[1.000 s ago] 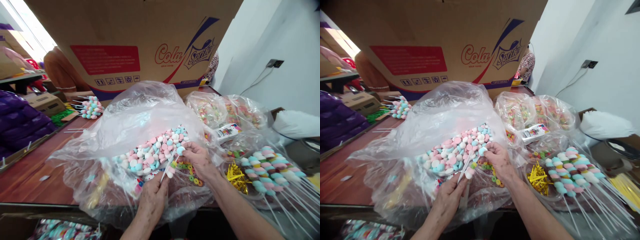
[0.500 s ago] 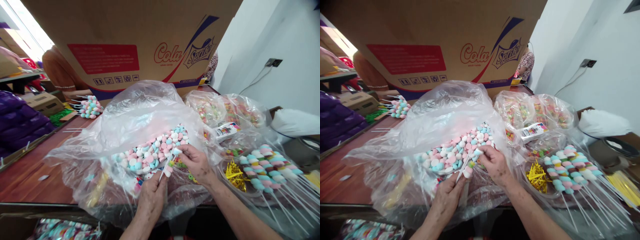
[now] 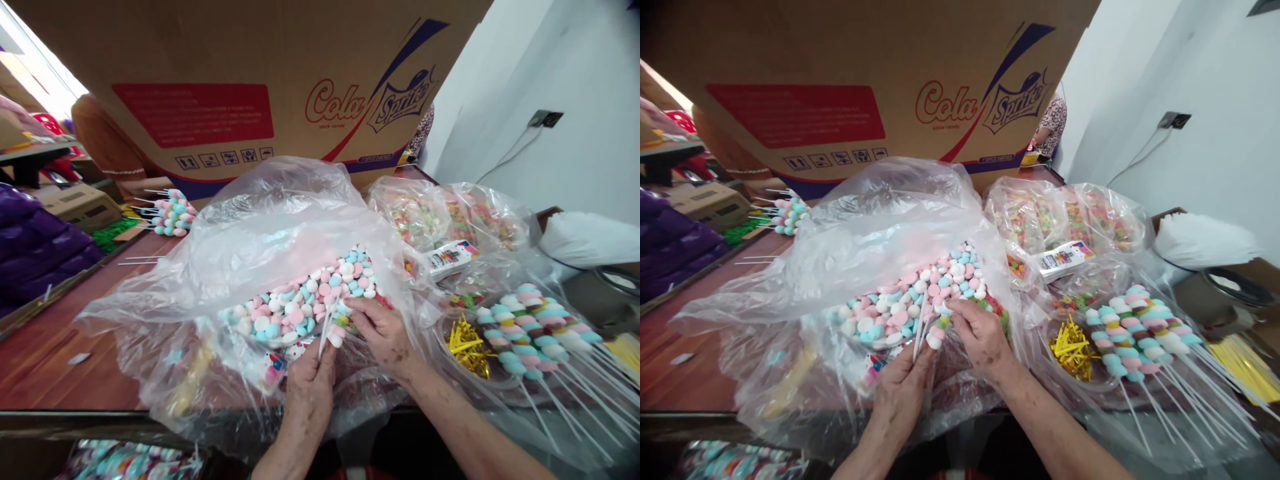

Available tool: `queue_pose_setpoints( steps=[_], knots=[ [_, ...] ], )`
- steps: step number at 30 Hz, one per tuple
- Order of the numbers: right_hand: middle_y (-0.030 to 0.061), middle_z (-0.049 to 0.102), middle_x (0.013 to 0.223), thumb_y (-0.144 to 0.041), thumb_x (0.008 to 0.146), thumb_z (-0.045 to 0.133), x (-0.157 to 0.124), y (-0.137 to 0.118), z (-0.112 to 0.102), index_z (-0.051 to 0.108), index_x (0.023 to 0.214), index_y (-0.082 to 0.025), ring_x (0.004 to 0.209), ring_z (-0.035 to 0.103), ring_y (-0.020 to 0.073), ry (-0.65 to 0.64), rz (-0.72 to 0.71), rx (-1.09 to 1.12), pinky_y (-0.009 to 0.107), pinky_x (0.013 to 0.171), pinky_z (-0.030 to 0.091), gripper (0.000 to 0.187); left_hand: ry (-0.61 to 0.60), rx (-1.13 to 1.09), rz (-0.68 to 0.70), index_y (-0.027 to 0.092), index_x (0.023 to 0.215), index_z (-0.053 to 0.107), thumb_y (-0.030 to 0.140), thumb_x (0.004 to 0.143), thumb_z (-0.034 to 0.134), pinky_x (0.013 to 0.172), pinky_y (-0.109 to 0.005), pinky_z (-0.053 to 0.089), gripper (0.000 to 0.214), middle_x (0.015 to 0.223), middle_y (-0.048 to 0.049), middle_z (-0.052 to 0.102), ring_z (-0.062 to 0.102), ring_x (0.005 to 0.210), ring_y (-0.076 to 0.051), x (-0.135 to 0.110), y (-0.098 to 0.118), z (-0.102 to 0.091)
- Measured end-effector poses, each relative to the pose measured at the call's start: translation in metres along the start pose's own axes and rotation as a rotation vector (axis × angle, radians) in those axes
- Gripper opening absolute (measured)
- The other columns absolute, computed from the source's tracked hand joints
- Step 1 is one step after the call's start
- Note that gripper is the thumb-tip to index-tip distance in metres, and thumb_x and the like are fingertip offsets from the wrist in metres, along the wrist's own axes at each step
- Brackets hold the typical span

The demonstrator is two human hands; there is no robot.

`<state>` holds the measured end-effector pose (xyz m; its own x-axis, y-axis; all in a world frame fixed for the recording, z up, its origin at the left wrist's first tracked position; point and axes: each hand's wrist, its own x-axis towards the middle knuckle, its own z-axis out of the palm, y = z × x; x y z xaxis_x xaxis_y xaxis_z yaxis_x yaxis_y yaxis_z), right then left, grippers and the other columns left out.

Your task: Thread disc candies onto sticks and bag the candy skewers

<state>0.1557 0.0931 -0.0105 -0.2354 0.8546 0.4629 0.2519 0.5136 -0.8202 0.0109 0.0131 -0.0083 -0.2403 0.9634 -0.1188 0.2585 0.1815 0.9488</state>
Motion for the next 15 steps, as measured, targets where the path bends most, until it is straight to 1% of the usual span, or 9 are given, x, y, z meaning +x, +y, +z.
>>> queue_pose_setpoints(
  steps=[2, 5, 7, 9, 12, 14, 15],
  knots=[
    [0.0020, 0.073, 0.108, -0.020, 0.090, 0.054, -0.002, -0.001, 0.002, 0.071, 0.110, -0.029, 0.100, 0.068, 0.0189, -0.011, -0.011, 0.027, 0.034, 0.092, 0.053, 0.028, 0.015, -0.018, -0.002, 0.016, 0.096, 0.072, 0.045, 0.090, 0.050, 0.054, -0.026, 0.033, 0.036, 0.054, 0.0031, 0.050, 0.044, 0.055, -0.016, 0.002, 0.000, 0.001],
    [0.0021, 0.073, 0.107, -0.016, 0.089, 0.053, -0.006, -0.003, 0.006, 0.071, 0.110, -0.030, 0.100, 0.068, 0.0188, -0.034, -0.027, 0.045, 0.034, 0.092, 0.053, 0.031, 0.037, -0.029, -0.002, 0.016, 0.092, 0.073, 0.043, 0.088, 0.053, 0.053, -0.026, 0.034, 0.034, 0.054, 0.0025, 0.053, 0.045, 0.054, -0.016, 0.005, -0.002, 0.002],
    [0.0023, 0.073, 0.109, -0.015, 0.089, 0.052, -0.010, -0.004, 0.010, 0.070, 0.112, -0.030, 0.102, 0.068, 0.0186, -0.059, -0.029, 0.052, 0.033, 0.093, 0.052, 0.033, 0.044, -0.024, 0.003, 0.017, 0.087, 0.072, 0.042, 0.088, 0.053, 0.054, -0.026, 0.033, 0.031, 0.054, 0.0033, 0.051, 0.044, 0.054, -0.015, 0.007, -0.003, 0.003],
    [0.0028, 0.072, 0.111, -0.014, 0.089, 0.051, -0.012, -0.006, 0.013, 0.069, 0.114, -0.029, 0.105, 0.066, 0.0183, -0.090, -0.033, 0.061, 0.033, 0.094, 0.051, 0.034, 0.042, -0.030, 0.012, 0.017, 0.079, 0.068, 0.041, 0.089, 0.053, 0.054, -0.025, 0.032, 0.031, 0.054, 0.0043, 0.048, 0.042, 0.054, -0.014, 0.008, -0.004, 0.003],
    [0.0040, 0.071, 0.112, -0.014, 0.090, 0.050, -0.013, -0.010, 0.014, 0.068, 0.114, -0.027, 0.105, 0.066, 0.0181, -0.110, -0.027, 0.059, 0.032, 0.094, 0.051, 0.033, 0.040, -0.030, 0.008, 0.017, 0.067, 0.062, 0.043, 0.089, 0.054, 0.054, -0.025, 0.032, 0.035, 0.053, 0.0048, 0.047, 0.043, 0.055, -0.013, 0.010, -0.004, 0.003],
    [0.0047, 0.071, 0.108, -0.018, 0.092, 0.051, -0.009, -0.014, 0.013, 0.067, 0.111, -0.025, 0.101, 0.066, 0.0181, -0.087, 0.018, 0.070, 0.034, 0.092, 0.051, 0.026, 0.027, -0.046, -0.020, 0.016, 0.072, 0.064, 0.043, 0.089, 0.056, 0.057, -0.025, 0.037, 0.034, 0.061, 0.0027, 0.056, 0.049, 0.059, -0.014, 0.009, -0.003, 0.001],
    [0.0053, 0.070, 0.108, -0.022, 0.093, 0.053, -0.006, -0.016, 0.012, 0.066, 0.111, -0.023, 0.099, 0.065, 0.0182, -0.064, 0.055, 0.093, 0.036, 0.090, 0.052, 0.022, 0.022, -0.069, -0.043, 0.015, 0.080, 0.067, 0.042, 0.090, 0.057, 0.060, -0.026, 0.042, 0.031, 0.070, 0.0008, 0.062, 0.055, 0.064, -0.015, 0.009, -0.002, -0.001]
  ],
)
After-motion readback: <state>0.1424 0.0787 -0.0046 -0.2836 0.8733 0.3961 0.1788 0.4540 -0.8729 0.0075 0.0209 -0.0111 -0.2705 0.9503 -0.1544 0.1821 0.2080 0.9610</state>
